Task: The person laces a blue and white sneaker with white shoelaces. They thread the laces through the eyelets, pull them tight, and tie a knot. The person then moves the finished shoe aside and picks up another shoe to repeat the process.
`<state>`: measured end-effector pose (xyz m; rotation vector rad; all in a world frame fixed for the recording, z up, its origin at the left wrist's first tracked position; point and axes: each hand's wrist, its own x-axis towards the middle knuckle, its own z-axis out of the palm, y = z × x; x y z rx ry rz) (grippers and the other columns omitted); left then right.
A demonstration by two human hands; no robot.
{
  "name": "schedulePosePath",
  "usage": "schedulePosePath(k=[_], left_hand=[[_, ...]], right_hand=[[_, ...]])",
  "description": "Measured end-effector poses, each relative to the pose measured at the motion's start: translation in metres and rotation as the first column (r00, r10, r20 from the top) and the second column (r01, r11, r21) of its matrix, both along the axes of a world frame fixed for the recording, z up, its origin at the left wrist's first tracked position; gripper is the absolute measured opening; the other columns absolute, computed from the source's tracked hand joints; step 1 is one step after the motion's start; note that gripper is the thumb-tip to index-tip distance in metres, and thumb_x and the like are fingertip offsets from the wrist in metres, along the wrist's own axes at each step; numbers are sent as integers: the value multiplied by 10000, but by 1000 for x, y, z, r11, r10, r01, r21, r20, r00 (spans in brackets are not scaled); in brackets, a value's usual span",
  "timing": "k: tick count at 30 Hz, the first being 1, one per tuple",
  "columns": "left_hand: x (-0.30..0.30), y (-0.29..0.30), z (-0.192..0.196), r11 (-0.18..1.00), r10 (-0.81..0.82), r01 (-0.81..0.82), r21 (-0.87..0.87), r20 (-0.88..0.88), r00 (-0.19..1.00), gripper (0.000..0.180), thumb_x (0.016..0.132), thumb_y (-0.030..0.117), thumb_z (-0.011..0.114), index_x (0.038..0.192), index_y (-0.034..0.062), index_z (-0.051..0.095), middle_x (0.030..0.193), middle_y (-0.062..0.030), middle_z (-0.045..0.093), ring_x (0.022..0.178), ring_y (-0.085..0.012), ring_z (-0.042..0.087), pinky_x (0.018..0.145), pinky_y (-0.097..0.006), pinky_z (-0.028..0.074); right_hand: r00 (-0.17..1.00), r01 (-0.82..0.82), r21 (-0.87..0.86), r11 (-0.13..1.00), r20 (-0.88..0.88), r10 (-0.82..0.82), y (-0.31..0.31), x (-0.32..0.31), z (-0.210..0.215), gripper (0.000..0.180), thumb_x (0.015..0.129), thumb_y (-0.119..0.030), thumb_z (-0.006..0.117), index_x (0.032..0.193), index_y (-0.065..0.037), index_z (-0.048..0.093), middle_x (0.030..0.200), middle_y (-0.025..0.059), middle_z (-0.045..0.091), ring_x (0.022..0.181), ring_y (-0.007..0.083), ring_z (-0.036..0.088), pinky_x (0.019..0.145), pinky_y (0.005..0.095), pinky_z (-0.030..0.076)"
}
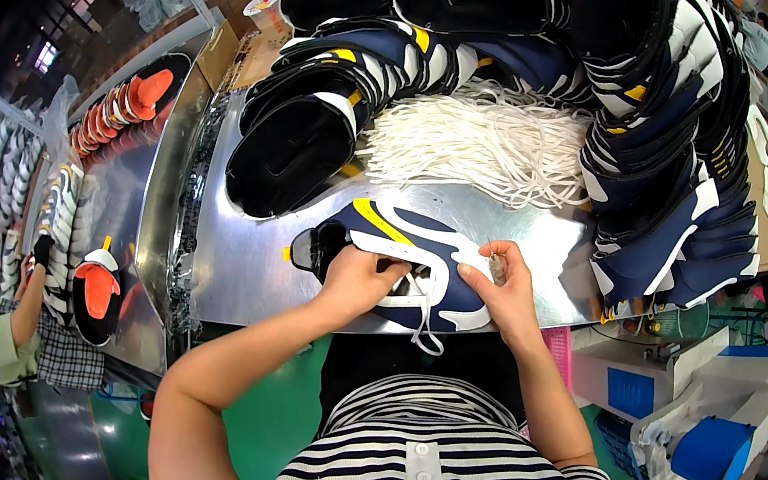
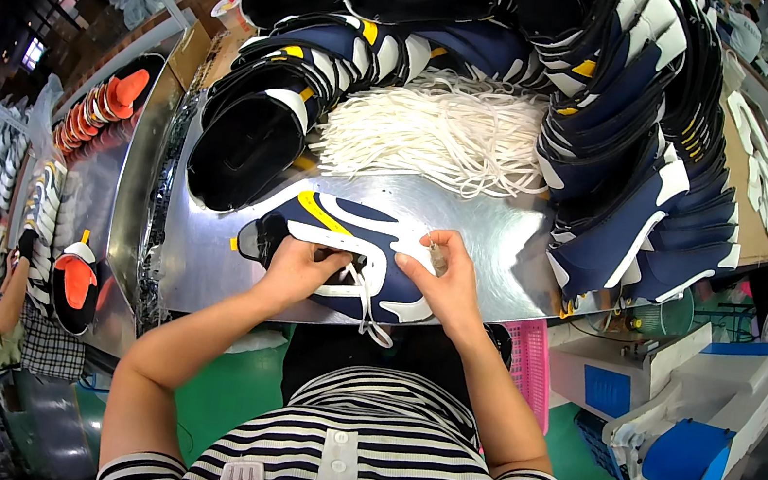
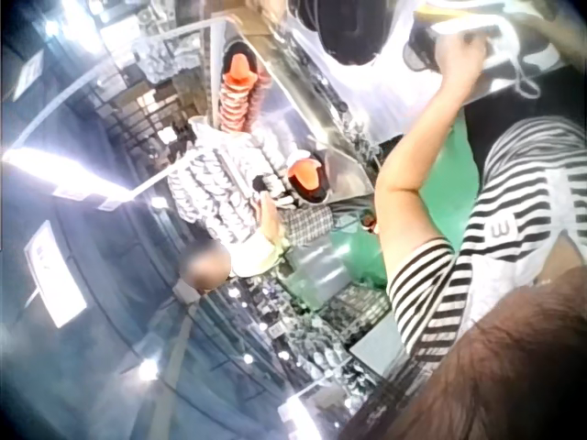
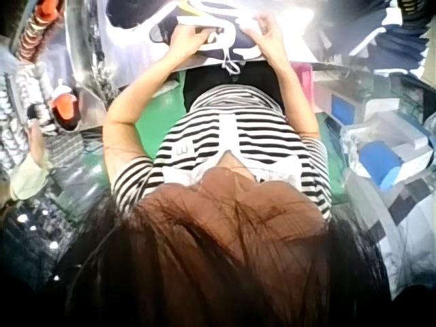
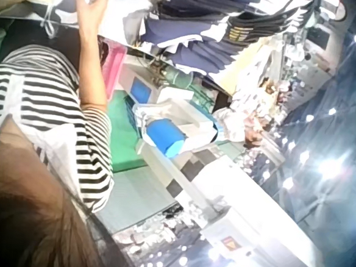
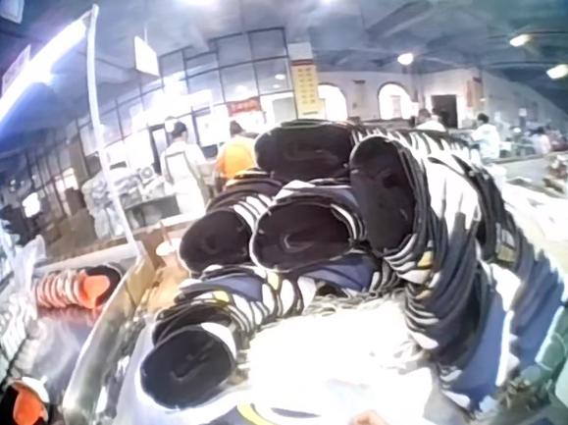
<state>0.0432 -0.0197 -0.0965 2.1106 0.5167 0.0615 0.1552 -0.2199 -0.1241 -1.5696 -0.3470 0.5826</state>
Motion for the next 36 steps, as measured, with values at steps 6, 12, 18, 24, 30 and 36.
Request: schedulePosePath(k=[6, 12, 18, 24, 30, 36], left_hand=[[-1, 3, 6, 977, -201, 199, -72, -17, 979, 222, 869, 248, 705, 940, 40, 740, 845, -124, 717, 754, -259, 677, 720, -338, 504], [-4, 2, 24, 944, -237, 216, 248, 59, 970, 139, 841, 147, 692, 840, 8, 682, 773, -129, 672, 736, -297, 621, 701, -381, 490], [-28, 43, 61, 530, -372, -22, 848, 255, 892, 108, 779, -46, 611, 867, -5, 563, 813, -154, 564, 767, -346, 525, 688, -438, 443], [-139, 199, 88, 144, 86, -251, 957, 240, 967, 49, 883, 12, 562, 924, 23, 586, 846, -160, 567, 832, -377, 535, 741, -473, 440], [-60, 105, 87, 356, -131, -241, 903, 304, 944, 65, 859, -34, 595, 902, 14, 583, 908, -151, 607, 874, -352, 553, 760, -443, 452], [-44, 104, 90, 618, -297, 8, 786, 224, 928, 88, 842, -17, 631, 915, 14, 593, 916, -142, 615, 865, -341, 573, 770, -421, 462]], right_hand=[[997, -13, -14, 1000, -77, 12, -3, 3, 9, 358, 821, -126, 794, 1068, -65, 543, 934, 43, 603, 812, 86, 549, 680, 222, 459], [998, -68, -37, 997, -18, 68, -9, 3, 10, 380, 812, -186, 810, 1068, -72, 553, 948, 47, 603, 829, 93, 517, 702, 233, 441], [990, -118, -35, 992, 74, 120, -18, 16, 8, 391, 809, -233, 814, 1065, -57, 577, 916, 31, 616, 823, 88, 527, 717, 235, 437], [981, -187, -3, 982, -50, 186, -56, 46, 15, 386, 820, -200, 806, 1090, -45, 579, 929, 29, 627, 825, 86, 566, 720, 235, 466], [970, -211, -114, 971, 102, 222, -49, 57, 3, 376, 840, -252, 788, 1077, -65, 563, 925, 22, 614, 862, 103, 543, 756, 262, 450], [932, -143, -278, 950, 286, 224, -38, 51, 0, 396, 869, -349, 747, 1080, -76, 551, 922, 74, 649, 821, 158, 610, 752, 290, 475]])
